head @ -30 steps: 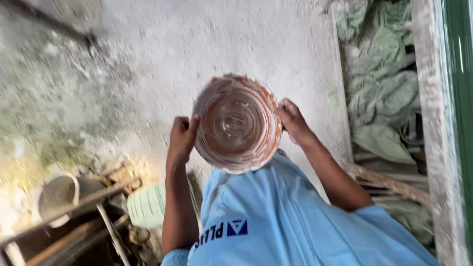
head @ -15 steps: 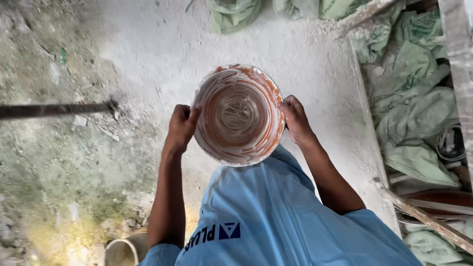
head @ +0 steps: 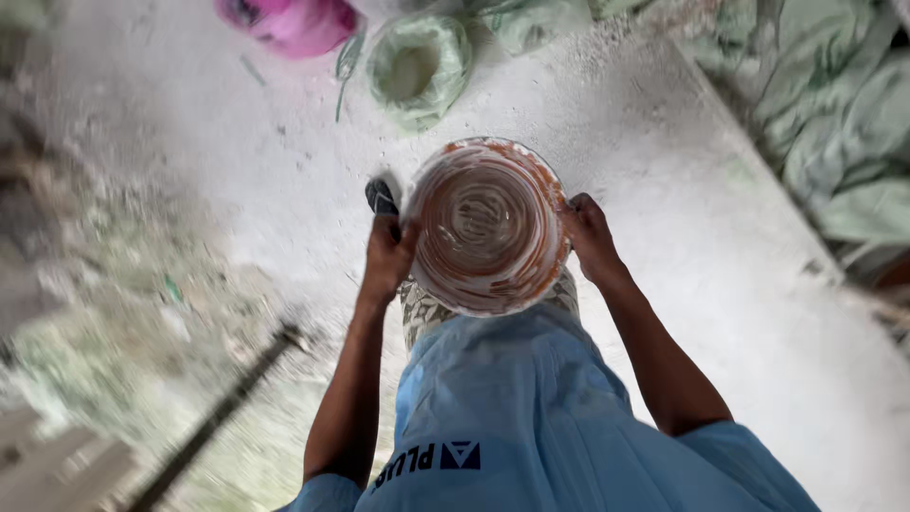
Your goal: The person carries a bucket, fills a pink cup with water from a tap, and pours it into the bucket. Then the person scoops white powder from a bag into the bucket and mixes the contents by hand.
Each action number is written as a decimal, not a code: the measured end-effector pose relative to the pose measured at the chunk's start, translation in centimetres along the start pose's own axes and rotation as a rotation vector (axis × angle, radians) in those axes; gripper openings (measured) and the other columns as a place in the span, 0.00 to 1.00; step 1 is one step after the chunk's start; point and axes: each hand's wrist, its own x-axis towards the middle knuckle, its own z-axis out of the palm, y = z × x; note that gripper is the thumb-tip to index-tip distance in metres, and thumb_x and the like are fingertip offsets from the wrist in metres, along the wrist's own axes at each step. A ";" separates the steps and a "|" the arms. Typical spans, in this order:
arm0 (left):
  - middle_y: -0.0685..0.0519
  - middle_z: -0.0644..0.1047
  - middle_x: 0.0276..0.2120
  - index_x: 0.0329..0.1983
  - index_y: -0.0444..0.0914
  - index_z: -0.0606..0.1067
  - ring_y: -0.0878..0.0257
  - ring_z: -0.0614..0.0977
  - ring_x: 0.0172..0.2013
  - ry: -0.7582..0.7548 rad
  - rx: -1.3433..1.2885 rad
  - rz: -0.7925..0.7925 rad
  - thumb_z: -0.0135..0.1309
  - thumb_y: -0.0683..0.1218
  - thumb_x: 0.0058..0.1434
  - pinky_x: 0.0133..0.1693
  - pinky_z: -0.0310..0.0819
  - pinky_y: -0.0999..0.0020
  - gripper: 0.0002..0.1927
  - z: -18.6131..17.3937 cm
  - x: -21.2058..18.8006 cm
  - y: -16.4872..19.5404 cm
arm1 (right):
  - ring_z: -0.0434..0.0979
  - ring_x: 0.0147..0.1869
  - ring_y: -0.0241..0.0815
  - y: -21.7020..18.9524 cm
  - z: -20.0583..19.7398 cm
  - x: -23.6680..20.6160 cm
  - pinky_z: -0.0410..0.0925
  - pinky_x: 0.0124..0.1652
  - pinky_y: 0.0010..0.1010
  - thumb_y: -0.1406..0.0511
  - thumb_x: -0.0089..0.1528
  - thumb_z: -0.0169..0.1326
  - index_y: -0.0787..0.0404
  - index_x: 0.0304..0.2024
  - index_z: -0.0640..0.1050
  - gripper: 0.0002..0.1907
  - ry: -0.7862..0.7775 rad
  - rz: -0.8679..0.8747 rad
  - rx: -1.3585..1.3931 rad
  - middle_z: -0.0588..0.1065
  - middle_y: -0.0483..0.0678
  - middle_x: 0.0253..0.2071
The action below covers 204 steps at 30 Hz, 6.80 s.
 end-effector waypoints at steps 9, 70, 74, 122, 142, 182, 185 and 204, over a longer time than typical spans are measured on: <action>0.49 0.65 0.26 0.40 0.34 0.62 0.57 0.70 0.25 -0.393 0.416 0.052 0.58 0.49 0.64 0.30 0.66 0.58 0.18 4.6 20.6 -11.6 | 0.52 0.22 0.25 13.7 3.1 7.2 0.49 0.22 0.24 0.59 0.72 0.48 0.52 0.33 0.68 0.12 0.476 0.300 0.141 0.59 0.34 0.22; 0.34 0.80 0.31 0.40 0.33 0.74 0.36 0.83 0.35 -0.319 0.832 0.758 0.53 0.47 0.62 0.38 0.77 0.41 0.11 4.2 57.6 -24.9 | 0.72 0.67 0.50 33.5 20.8 66.8 0.65 0.62 0.46 0.56 0.63 0.51 0.54 0.56 0.79 0.21 -0.179 -0.083 -1.755 0.75 0.50 0.61; 0.34 0.80 0.28 0.39 0.32 0.73 0.36 0.83 0.32 -0.296 0.785 0.735 0.53 0.49 0.65 0.35 0.77 0.41 0.13 3.3 57.6 -24.2 | 0.71 0.67 0.51 34.6 21.8 69.3 0.65 0.62 0.47 0.57 0.63 0.50 0.54 0.57 0.79 0.21 -0.062 -0.215 -1.624 0.75 0.51 0.61; 0.31 0.72 0.51 0.77 0.42 0.48 0.30 0.80 0.37 -0.359 0.771 0.720 0.45 0.36 0.60 0.38 0.73 0.36 0.41 3.0 55.8 -23.7 | 0.71 0.65 0.56 37.1 20.2 62.2 0.64 0.62 0.43 0.60 0.67 0.44 0.60 0.63 0.72 0.24 -0.164 -0.102 -1.474 0.73 0.54 0.63; 0.38 0.76 0.42 0.64 0.38 0.68 0.35 0.82 0.35 -0.161 0.932 0.707 0.47 0.60 0.73 0.31 0.75 0.42 0.26 5.6 54.8 -23.3 | 0.75 0.56 0.49 37.8 21.5 57.3 0.66 0.56 0.39 0.53 0.68 0.49 0.57 0.57 0.75 0.21 -0.287 -0.473 -1.010 0.75 0.50 0.54; 0.20 0.72 0.45 0.71 0.24 0.46 0.40 0.85 0.30 -0.223 0.951 0.513 0.51 0.65 0.67 0.28 0.81 0.54 0.50 2.1 49.6 -25.2 | 0.64 0.72 0.55 34.9 -5.6 48.3 0.64 0.62 0.45 0.57 0.64 0.48 0.59 0.72 0.62 0.34 0.002 0.164 -0.691 0.61 0.57 0.72; 0.23 0.77 0.37 0.67 0.27 0.45 0.42 0.86 0.31 -0.383 0.682 0.447 0.52 0.61 0.66 0.38 0.82 0.60 0.45 1.4 48.5 -28.4 | 0.72 0.68 0.59 34.2 -1.9 50.1 0.64 0.66 0.48 0.65 0.71 0.42 0.69 0.58 0.76 0.19 0.015 -0.144 -1.143 0.69 0.64 0.69; 0.44 0.77 0.54 0.66 0.31 0.67 0.49 0.81 0.53 -0.649 -1.283 -0.062 0.50 0.39 0.65 0.59 0.75 0.53 0.25 3.8 58.3 -43.4 | 0.74 0.58 0.64 25.4 20.5 63.0 0.69 0.54 0.50 0.71 0.66 0.51 0.76 0.64 0.64 0.25 0.598 -0.458 -1.603 0.73 0.68 0.54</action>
